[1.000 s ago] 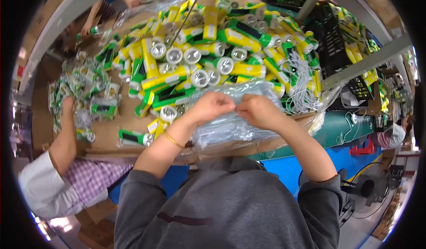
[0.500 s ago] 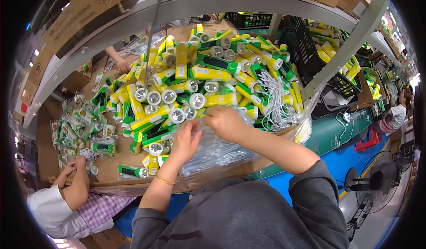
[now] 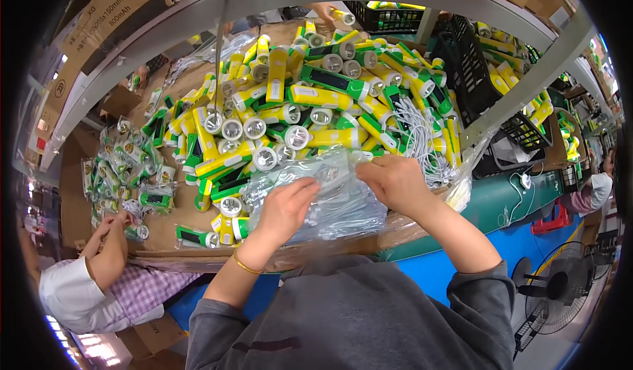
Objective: Packaging small yellow and green portable flashlights into individual clear plastic bags at a factory workbench.
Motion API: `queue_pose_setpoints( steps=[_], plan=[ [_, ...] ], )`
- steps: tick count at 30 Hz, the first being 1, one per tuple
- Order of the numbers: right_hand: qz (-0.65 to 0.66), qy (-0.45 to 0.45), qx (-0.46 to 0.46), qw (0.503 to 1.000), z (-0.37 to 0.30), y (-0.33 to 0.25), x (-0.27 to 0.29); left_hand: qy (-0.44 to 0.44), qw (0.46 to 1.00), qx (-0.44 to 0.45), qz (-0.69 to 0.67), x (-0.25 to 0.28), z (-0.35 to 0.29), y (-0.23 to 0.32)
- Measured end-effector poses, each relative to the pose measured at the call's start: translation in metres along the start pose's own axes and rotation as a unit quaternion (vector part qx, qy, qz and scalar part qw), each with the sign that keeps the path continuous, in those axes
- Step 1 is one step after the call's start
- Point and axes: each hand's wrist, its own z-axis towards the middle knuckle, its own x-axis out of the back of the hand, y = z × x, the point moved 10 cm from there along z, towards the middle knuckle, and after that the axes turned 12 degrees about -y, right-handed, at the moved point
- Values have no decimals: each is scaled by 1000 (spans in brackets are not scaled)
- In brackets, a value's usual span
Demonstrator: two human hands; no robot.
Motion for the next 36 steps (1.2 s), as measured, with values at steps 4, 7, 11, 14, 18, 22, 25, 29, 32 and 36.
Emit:
queue_pose_setpoints(
  steps=[4,7,11,14,18,22,25,29,32,36],
  plan=[
    [288,-13,-107,952,2,10,-5,-26,983,49,-175,-5,6,-17],
    [319,4,-122,940,8,11,-3,-145,858,145,-472,-41,4,-43],
    [265,40,-41,963,5,-5,-1,78,964,124,-224,24,15,-46],
    [412,33,-124,902,-4,31,-3,83,992,86,-29,35,-9,-49],
    [275,-250,-178,911,-19,86,-54,58,979,161,-113,36,-37,-79],
    [244,-16,-124,962,89,97,-34,106,976,154,-109,37,-35,-40],
    [75,-121,-135,980,163,122,-111,110,974,127,-150,31,-32,-18],
    [-103,-166,-112,974,172,109,-141,15,995,80,-59,31,-45,-7],
    [-122,-132,-13,984,152,81,-114,11,995,78,-54,18,-61,-21],
    [179,-14,-91,980,127,48,-24,23,985,168,-27,15,-54,-49]
  ],
)
